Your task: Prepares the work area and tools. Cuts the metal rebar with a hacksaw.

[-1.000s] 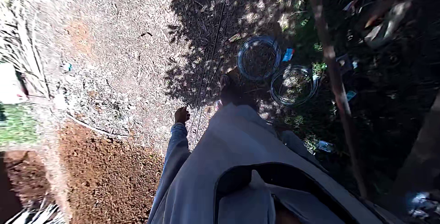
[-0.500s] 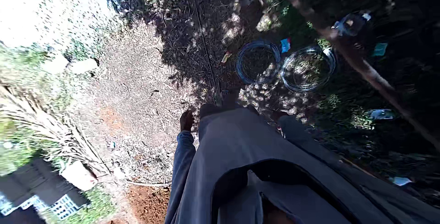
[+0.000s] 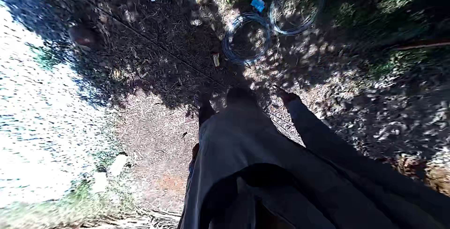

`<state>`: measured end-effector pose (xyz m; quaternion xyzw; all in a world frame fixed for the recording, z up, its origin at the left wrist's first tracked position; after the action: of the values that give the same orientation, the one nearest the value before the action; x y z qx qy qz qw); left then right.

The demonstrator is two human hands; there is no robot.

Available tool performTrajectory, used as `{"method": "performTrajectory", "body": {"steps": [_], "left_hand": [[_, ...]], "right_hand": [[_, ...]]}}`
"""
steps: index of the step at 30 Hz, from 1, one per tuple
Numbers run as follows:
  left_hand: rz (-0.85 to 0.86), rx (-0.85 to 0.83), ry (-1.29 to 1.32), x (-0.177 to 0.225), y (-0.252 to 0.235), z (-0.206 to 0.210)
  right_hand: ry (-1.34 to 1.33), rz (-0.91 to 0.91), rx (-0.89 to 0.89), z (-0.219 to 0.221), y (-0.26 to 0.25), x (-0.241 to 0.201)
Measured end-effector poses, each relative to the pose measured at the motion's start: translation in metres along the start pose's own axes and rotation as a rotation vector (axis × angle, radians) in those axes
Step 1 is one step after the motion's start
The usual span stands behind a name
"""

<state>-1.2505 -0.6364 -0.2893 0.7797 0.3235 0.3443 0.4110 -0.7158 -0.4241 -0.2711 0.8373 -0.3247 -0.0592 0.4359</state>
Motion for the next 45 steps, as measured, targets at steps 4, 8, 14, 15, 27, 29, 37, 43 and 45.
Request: {"method": "performTrajectory", "body": {"steps": [4, 8, 14, 15, 27, 29, 37, 43, 45], "left_hand": [[-0.406, 0.145, 0.576, 0.009, -0.036, -0.148], [-0.347, 0.257, 0.582, 0.0, -0.085, -0.239], [-0.249, 0.186, 0.413, 0.046, -0.13, -0.257], [-0.221, 0.143, 0.384, 0.058, -0.132, -0.249], [-0.01, -0.09, -0.069, 0.193, -0.149, -0.186], [0.032, -0.126, -0.157, 0.206, -0.173, -0.196], [0.252, -0.227, -0.472, 0.288, -0.31, -0.232], [0.339, -0.247, -0.727, 0.319, -0.402, -0.215], [0.376, -0.251, -0.814, 0.327, -0.411, -0.194]], "right_hand": [[-0.007, 0.094, -0.157, 0.051, 0.075, -0.031], [0.054, 0.095, -0.277, 0.089, 0.129, -0.052], [-0.332, 0.339, -0.185, 0.15, 0.15, -0.048], [-0.348, 0.366, -0.199, 0.153, 0.152, -0.049], [-0.984, 0.547, -0.165, 0.192, 0.147, -0.048], [-0.982, 0.545, -0.144, 0.176, 0.154, -0.058], [-1.192, 0.698, 0.046, 0.161, 0.154, -0.127], [-1.539, 0.82, 0.178, 0.15, 0.121, -0.181], [-1.604, 0.842, 0.143, 0.148, 0.099, -0.196]]}}
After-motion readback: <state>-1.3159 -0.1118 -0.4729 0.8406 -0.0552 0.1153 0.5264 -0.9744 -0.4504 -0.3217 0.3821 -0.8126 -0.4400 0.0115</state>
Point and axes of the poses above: each hand's wrist, its own y-axis away from the middle knuckle, its own z-axis out of the palm, x = y × z, the point moved 1 cm from there along -y, towards the middle knuckle, and after that the axes turned 5 degrees about x, right-handed, at the moved point
